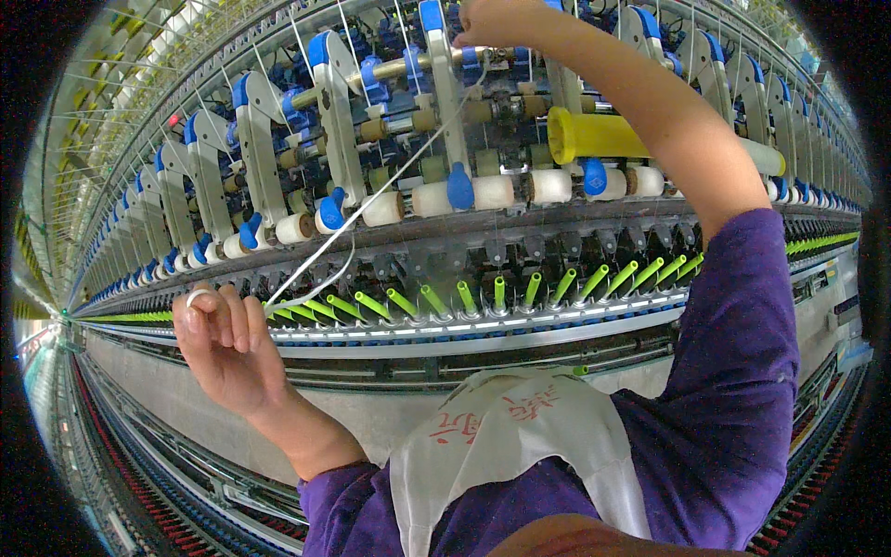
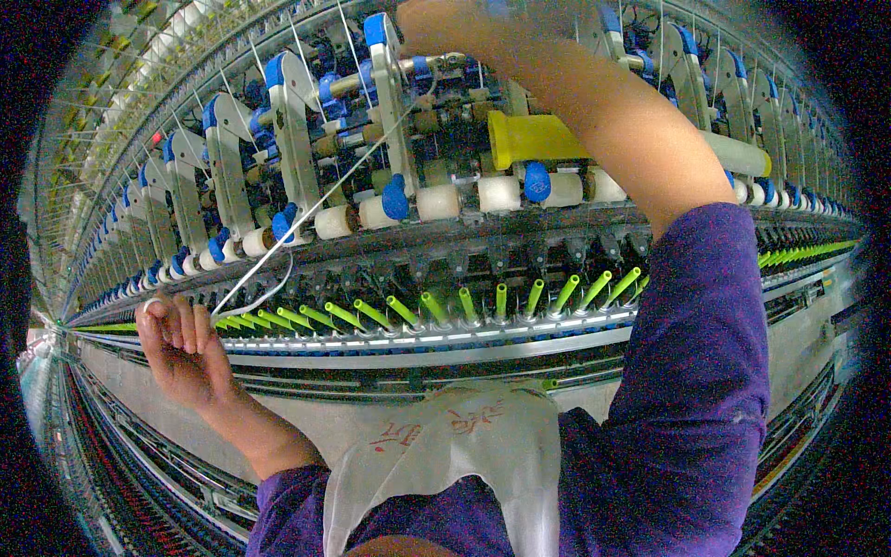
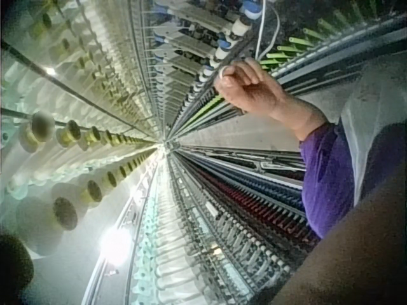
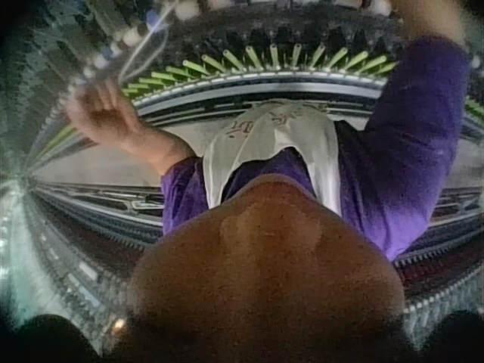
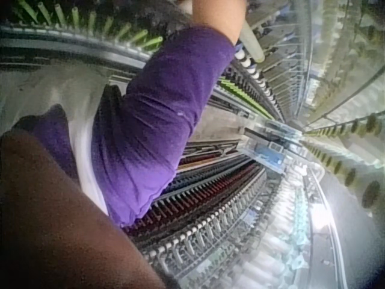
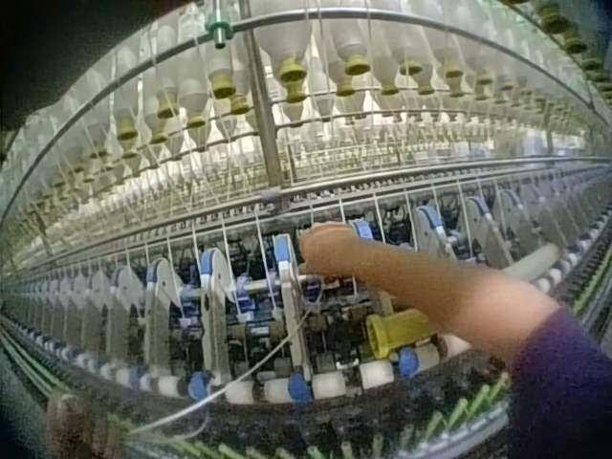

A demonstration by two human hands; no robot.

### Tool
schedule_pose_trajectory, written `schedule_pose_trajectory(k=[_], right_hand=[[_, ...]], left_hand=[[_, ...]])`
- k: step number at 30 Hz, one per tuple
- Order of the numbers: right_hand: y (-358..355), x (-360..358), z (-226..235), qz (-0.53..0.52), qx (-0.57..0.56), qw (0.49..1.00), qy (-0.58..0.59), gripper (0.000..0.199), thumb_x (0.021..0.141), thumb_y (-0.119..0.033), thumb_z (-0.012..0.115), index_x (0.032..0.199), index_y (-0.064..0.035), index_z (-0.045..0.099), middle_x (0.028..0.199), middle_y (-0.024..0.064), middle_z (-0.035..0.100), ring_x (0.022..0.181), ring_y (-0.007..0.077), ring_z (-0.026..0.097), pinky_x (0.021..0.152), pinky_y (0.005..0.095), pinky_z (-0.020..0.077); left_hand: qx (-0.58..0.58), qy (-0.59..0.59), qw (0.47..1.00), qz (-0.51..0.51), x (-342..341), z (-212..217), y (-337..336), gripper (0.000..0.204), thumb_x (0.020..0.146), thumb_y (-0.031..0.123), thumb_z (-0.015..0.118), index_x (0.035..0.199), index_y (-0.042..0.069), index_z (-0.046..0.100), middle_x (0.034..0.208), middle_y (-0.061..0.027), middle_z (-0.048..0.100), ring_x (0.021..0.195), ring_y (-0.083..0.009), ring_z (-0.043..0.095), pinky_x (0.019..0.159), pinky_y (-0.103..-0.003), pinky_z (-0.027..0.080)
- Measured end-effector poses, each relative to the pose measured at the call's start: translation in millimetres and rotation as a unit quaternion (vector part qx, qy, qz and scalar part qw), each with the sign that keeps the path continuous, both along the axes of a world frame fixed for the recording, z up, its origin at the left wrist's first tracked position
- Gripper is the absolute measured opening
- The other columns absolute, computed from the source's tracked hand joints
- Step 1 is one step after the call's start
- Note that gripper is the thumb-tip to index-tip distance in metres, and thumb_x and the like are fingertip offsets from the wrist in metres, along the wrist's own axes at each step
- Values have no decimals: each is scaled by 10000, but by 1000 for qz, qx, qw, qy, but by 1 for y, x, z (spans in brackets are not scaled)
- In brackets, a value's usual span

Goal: The person walks along a spinning machine aisle, retrieves a white thread spool, and threads it through guides and tensioners on the machine. They repeatedly tie and adjust threads at multiple stations, securing them to green-tipped spindles and ensuring the thread path is correct.

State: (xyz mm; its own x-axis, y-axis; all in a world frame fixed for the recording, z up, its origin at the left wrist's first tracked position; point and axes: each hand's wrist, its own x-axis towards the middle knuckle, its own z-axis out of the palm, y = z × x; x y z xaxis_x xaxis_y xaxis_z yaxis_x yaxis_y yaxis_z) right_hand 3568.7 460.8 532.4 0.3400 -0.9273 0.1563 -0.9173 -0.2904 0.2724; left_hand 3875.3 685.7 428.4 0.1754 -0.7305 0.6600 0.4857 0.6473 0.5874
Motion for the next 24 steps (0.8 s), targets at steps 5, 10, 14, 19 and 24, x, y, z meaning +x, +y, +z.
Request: schedule_pose_trajectory(k=[5, 10, 14, 19, 24], right_hand=[[7, -7, 9, 57, -105, 974, -193, 331, 848, -336, 559, 854, -26, 674, 777, 145, 644, 743, 302, 604, 702, 434, 491], [13, -9, 16, 71, -173, 954, -235, 301, 824, -293, 576, 862, -11, 671, 751, 158, 639, 714, 305, 602, 679, 436, 486], [13, -11, 16, 119, -210, 942, -233, 288, 813, -281, 585, 856, -10, 672, 753, 158, 639, 712, 304, 601, 670, 424, 489], [24, -4, 0, 228, -178, 931, -224, 256, 826, -242, 589, 880, 2, 647, 805, 149, 637, 710, 269, 599, 652, 378, 488], [45, 15, -41, 363, 3, 918, -158, 284, 794, -323, 620, 878, -54, 657, 793, 117, 625, 784, 288, 625, 682, 370, 499]], left_hand=[[-14, -10, 1000, -7, 2, 1, 1, 171, 907, 135, 497, 897, -30, 539, 630, 7, 351, 519, -61, 296, 448, -198, 260], [-25, -15, 999, -15, 3, 2, -1, 166, 905, 126, 496, 907, -34, 541, 633, 0, 360, 520, -65, 302, 450, -199, 265], [-30, -15, 999, -24, 4, 1, -3, 166, 907, 120, 490, 915, -37, 543, 639, -5, 375, 521, -69, 307, 453, -203, 270], [-33, -23, 998, -41, 4, 3, -4, 169, 911, 120, 484, 921, -37, 545, 653, -10, 392, 531, -72, 310, 463, -206, 280], [-25, 5, 999, -29, 3, 0, -3, 166, 911, 120, 485, 907, -35, 545, 661, -11, 397, 534, -72, 307, 465, -206, 281]])
